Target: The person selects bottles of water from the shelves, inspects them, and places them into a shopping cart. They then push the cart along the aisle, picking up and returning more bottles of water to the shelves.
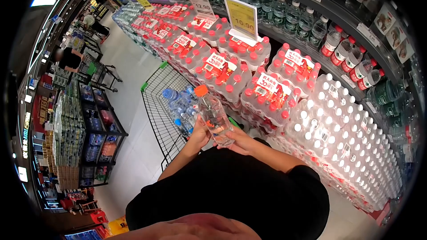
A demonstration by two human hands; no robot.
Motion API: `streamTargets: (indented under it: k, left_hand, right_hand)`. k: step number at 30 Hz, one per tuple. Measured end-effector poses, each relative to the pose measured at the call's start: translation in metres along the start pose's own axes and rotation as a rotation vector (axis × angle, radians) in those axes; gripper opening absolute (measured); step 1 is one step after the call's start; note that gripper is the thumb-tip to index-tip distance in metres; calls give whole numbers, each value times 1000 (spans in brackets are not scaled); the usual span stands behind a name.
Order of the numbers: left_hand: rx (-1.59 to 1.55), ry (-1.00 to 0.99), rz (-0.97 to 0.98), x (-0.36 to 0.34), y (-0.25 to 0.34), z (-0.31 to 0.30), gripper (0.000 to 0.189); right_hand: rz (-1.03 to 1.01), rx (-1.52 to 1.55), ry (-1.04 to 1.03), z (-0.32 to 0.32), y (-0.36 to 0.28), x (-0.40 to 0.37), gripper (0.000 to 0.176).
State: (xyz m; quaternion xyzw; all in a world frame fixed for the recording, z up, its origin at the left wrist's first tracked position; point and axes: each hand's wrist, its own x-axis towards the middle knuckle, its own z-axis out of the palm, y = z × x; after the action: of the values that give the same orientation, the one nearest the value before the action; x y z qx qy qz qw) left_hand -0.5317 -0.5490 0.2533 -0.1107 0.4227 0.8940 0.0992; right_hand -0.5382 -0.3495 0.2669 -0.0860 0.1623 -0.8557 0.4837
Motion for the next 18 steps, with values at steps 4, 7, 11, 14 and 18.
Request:
streamTargets:
  k: [4, 7, 11, 14, 18]
  left_hand:
    - [-36, 14, -11, 6, -2, -2, 53]
    - [-122, 74, -39, 10, -4, -6, 48]
    - [-118, 74, -43, 15, -3, -10, 45]
    - [-33, 29, 14, 18, -5, -11, 45]
    - [-29, -10, 34, 16, -1, -6, 48]
  right_hand:
    - [-6, -14, 6, 0, -2, 0, 71]
    - [-16, -39, 25, 2, -4, 1, 73]
    - [-23, -60, 54, 4, -9, 5, 76]
    - [-15, -32, 3, -1, -10, 8, 72]
    - [4, -17, -31, -6, -13, 12, 70]
